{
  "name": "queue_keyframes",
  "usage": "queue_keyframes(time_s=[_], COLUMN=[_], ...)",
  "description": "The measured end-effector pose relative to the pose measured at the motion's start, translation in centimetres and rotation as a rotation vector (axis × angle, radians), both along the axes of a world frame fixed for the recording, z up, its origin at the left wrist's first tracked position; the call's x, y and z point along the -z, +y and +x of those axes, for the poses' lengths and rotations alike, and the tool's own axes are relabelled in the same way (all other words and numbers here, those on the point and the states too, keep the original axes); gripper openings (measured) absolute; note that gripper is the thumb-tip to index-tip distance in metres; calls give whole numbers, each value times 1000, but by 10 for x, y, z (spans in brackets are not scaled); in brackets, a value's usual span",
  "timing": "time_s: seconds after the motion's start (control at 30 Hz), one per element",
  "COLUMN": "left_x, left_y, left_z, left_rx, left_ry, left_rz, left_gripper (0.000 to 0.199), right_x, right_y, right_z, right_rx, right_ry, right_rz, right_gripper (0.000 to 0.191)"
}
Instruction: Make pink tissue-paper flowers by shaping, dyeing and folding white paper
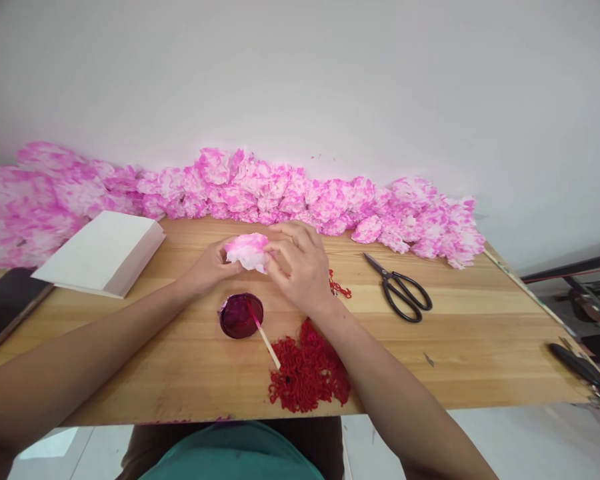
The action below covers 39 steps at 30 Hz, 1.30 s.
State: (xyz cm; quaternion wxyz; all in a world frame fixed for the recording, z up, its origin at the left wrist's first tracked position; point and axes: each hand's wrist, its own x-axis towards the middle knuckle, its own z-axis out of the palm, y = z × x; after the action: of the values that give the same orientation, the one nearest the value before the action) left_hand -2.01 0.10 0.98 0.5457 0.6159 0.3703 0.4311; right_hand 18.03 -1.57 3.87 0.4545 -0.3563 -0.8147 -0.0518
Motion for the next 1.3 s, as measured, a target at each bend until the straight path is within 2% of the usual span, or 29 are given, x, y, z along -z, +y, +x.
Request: queue_keyframes(time_s=[0.23,0.47,0.57,0.67,0.9,1.03,1.3], left_x=[1,-2,0,5,2,-1,1], left_y=[0,-2,0,3,6,5,5], left_z=[1,3,1,0,0,1,1], left_rx=[6,3,-20,-78,-82,-80,-26], left_ry=[6,-3,-84,-214,-432,-421,-321], left_rz=[5,-23,-69,-104,-180,-202,-162], left_gripper=[45,49,55,52,49,53,45], right_x=[-1,-2,-9,-13,-4,-2,2], right_y=[-2,0,1,1,2,4,4], right_z=[-6,-5,3,8,6,6,4], right_rx=[-84,-66,-18,15,8,-3,-42], right_ry=[-88,-67,0,44,4,-14,-58], right_rz=[30,21,55,75,29,-3,10], right_gripper=[21,11,12,15,20,21,30])
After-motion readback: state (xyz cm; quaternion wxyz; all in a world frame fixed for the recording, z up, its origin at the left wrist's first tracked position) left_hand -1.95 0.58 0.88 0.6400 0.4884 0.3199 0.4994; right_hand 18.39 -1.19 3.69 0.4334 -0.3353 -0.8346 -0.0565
